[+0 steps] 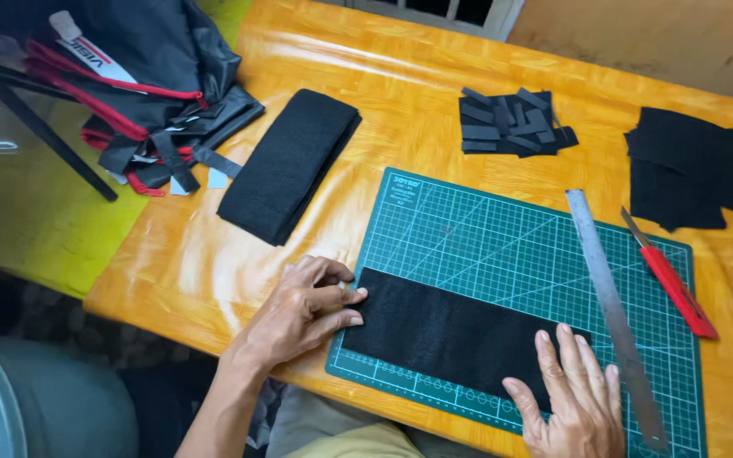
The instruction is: The person measures and cuts a piece of black fabric on a green cutting mat using a metal ruler and a red utility knife. The person aligns the ruler on the fabric and makes a straight cut to separate a strip.
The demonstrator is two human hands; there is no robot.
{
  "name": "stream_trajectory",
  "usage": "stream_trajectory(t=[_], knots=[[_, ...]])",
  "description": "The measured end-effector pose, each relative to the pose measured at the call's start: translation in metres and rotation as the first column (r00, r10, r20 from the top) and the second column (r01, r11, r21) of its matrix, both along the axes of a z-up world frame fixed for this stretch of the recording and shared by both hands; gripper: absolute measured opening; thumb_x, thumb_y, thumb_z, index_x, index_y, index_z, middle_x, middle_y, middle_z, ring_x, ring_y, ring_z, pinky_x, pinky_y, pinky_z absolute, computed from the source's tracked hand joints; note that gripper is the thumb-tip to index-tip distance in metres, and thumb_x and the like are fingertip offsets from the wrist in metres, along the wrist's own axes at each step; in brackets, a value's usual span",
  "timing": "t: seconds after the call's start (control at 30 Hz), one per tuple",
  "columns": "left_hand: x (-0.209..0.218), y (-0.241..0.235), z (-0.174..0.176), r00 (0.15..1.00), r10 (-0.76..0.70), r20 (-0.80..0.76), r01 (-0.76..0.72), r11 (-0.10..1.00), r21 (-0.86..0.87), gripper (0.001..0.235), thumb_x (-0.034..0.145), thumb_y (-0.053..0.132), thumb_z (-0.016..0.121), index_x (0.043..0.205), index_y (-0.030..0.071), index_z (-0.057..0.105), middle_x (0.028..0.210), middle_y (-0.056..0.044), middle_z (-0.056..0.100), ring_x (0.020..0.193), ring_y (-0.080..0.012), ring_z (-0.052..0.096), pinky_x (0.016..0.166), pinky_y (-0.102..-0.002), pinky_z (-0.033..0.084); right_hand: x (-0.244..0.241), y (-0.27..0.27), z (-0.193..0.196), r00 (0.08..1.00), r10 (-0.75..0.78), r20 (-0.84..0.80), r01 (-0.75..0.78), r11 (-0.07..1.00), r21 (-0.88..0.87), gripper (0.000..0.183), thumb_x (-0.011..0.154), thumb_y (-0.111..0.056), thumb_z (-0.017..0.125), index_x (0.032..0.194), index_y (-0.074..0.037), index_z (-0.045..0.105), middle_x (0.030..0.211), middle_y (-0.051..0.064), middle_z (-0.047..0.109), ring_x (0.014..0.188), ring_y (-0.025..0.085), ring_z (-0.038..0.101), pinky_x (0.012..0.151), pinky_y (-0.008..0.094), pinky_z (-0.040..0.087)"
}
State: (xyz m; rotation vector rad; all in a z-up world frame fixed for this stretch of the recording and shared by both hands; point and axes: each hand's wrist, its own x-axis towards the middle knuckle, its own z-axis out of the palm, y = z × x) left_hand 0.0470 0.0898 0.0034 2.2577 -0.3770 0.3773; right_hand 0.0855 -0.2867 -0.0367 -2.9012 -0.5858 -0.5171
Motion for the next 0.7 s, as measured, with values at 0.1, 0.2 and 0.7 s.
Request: stream_trajectory(t=[0.1, 0.2, 0.7], knots=[[-0.0012, -0.0003, -0.0026, 1.000, 0.011, 0.003, -0.011, 1.000, -0.005, 0.029, 0.092, 0.032, 0.076, 0.115, 0.014, 0.077, 0.109, -0.007, 0.063, 0.105, -0.0256, 0.062, 0.089, -0.039, 0.048, 0.0013, 0.0004, -0.0042, 0.998, -0.044, -0.041, 0.044, 0.999, -0.008, 0.075, 0.085, -0.065, 0.055, 0.151, -0.030, 0.058, 0.162, 0.000, 0.054, 0.151, 0.027, 0.050, 0.122, 0.060, 0.039], [-0.0017, -0.0009, -0.0023, 1.000, 0.012, -0.014, -0.012, 1.000, -0.007, 0.029, 0.092, 0.032, 0.075, 0.115, 0.014, 0.077, 0.109, -0.007, 0.063, 0.105, -0.0256, 0.061, 0.088, -0.039, 0.046, -0.0031, 0.0064, 0.0014, 0.999, -0.040, 0.016, 0.040, 0.999, 0.016, 0.069, 0.088, -0.059, 0.056, 0.149, -0.028, 0.061, 0.160, 0.002, 0.058, 0.149, 0.027, 0.055, 0.123, 0.058, 0.042], [-0.0020, 0.0024, -0.0086, 0.999, 0.010, 0.039, -0.010, 1.000, 0.016, 0.028, 0.096, 0.037, 0.069, 0.109, 0.013, 0.075, 0.112, -0.008, 0.061, 0.104, -0.0290, 0.059, 0.087, -0.042, 0.044, -0.0006, 0.0006, -0.0078, 0.999, 0.028, 0.041, -0.031, 0.998, 0.054, 0.070, 0.092, -0.052, 0.060, 0.153, -0.019, 0.063, 0.162, 0.011, 0.060, 0.151, 0.032, 0.056, 0.124, 0.066, 0.040]])
